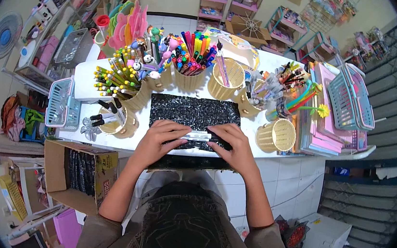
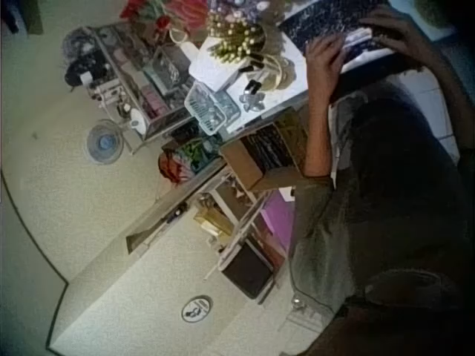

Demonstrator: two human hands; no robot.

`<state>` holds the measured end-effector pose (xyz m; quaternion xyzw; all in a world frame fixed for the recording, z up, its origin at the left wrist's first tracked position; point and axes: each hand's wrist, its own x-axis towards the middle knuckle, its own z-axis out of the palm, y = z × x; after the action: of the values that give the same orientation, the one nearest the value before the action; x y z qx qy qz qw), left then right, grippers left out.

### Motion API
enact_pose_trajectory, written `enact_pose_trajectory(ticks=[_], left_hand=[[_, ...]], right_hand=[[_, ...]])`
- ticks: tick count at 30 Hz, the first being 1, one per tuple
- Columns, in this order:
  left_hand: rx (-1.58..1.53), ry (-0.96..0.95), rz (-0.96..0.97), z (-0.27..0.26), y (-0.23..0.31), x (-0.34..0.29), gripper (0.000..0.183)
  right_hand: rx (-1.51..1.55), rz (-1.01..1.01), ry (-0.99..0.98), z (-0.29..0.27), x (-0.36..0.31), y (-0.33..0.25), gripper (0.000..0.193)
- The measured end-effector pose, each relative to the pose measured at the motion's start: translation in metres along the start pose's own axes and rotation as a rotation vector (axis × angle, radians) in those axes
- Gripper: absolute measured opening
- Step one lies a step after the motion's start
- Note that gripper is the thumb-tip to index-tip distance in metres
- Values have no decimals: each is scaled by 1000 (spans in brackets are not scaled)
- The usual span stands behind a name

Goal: The recorder prepares stationery items and pens, packages them safely inside a black bubble wrap protective sleeve, and organizes the orders into a large shipping box.

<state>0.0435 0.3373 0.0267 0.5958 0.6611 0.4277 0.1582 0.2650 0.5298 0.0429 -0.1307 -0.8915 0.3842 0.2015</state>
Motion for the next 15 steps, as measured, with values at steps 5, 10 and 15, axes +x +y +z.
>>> enact_pose_trajectory(ticks=[5,10,15], left_hand=[[20,10,2,0,4,1,34],[46,26,2,0,8,3,35],[36,41,8,2,7,2,35]], right_hand=[[-145,-207,58,-1,-9,-9,38],[-219,-281,25,8,-11,-10,26],[-351,-346,38,14,-11,-2,20]])
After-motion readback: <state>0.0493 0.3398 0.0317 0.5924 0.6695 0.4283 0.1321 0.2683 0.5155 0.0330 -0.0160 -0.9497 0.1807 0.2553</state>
